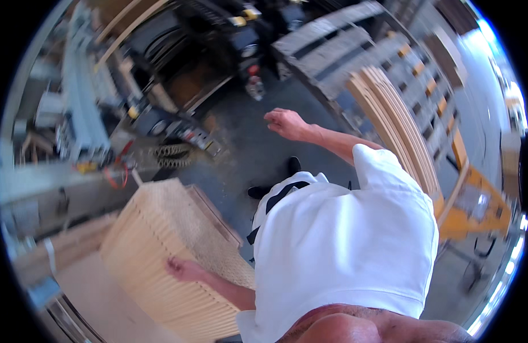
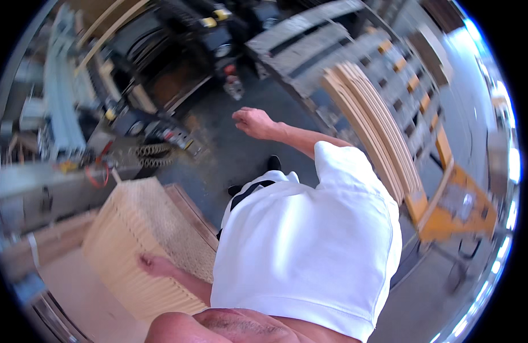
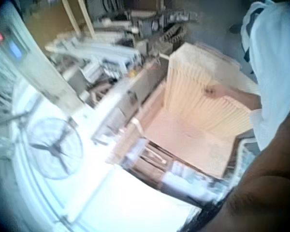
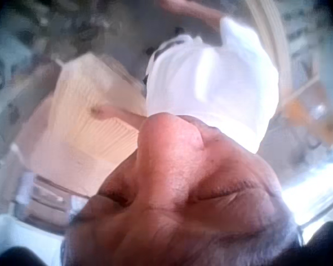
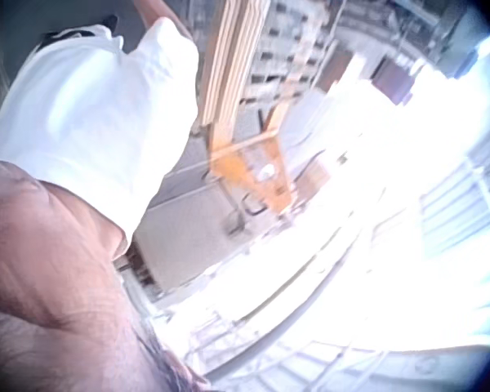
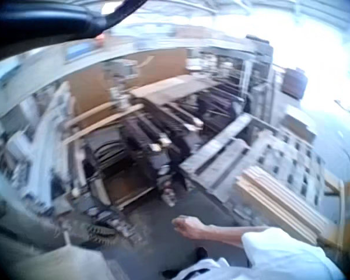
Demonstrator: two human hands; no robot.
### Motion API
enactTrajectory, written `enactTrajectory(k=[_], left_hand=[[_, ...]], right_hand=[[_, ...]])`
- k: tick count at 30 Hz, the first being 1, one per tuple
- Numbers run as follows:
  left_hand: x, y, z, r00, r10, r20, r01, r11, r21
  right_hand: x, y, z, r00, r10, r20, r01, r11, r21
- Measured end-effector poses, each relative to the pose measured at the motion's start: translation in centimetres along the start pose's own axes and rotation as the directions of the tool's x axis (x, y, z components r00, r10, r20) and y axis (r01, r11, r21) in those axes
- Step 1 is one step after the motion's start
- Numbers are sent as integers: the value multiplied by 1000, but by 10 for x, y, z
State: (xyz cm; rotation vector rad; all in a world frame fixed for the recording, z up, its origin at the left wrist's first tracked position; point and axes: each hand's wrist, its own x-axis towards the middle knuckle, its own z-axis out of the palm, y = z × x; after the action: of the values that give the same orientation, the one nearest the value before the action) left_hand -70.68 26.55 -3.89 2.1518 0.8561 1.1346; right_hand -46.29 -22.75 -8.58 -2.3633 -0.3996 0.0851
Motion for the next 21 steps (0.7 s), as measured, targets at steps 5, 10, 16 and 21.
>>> enactTrajectory(k=[5, 10, 16, 21], left_hand=[[-91, 144, 166, 715, 182, 675, 44, 952, -304], [-159, 225, 234, 378, 286, 880, 66, 940, -334], [-209, 248, 310, 149, 305, 941, 117, 939, -323], [-201, 274, 342, 89, 337, 937, -38, 942, -335]], right_hand=[[-105, 75, -89, 895, 164, -415, -281, 930, -237], [-252, 148, -136, 675, 400, -620, -694, 630, -349], [-338, 169, -115, 564, 420, -711, -789, 529, -313], [-326, 163, -114, 551, 315, -773, -773, 541, -331]])
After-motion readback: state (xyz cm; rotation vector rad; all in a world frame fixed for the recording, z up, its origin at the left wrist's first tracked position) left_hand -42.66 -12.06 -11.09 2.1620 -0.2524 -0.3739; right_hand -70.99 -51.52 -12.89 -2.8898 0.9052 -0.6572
